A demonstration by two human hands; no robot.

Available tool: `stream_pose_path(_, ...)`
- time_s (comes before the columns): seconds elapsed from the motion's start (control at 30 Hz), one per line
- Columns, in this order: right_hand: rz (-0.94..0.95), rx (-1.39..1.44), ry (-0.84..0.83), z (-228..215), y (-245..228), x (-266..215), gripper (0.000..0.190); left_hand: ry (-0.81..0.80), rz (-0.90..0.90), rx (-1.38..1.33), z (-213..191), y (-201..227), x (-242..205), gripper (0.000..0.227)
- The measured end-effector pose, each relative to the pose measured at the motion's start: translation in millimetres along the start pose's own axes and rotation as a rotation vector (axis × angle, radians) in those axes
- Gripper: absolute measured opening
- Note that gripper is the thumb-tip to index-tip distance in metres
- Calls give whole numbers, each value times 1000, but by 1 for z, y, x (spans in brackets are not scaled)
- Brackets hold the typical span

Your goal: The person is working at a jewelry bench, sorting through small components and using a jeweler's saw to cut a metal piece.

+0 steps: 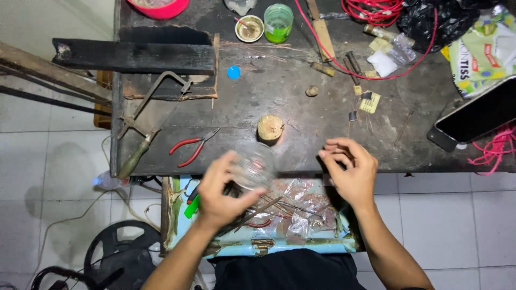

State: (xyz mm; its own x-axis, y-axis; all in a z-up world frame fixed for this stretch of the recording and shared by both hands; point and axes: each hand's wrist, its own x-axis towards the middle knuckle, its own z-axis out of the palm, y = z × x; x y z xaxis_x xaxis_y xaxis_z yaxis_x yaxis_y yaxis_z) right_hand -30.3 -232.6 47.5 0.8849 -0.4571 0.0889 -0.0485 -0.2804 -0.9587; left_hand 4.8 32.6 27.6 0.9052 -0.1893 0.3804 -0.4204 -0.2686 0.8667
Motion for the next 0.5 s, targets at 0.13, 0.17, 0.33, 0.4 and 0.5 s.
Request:
stream_pose_path(0.13,49,-59,-38,-5,7,-19,17,112,-59,88,-36,-12,27,84)
stream_pose_path(0.17,60,-81,-81,-4,8,-25,12,141,-82,71,-42,-22,30,84)
stream_pose_path(0.33,-9,-214,-540,22,7,-59,8,89,-186,155,-41,-38,57,86)
stream_pose_path(0.4,-10,-262,-719,30,4,-66,13,54,-184,261,-38,-41,66,87)
stream_pose_path(0.5,-15,-336,-960,45,0,-69,20,33,-108,416,-35,-45,79,86)
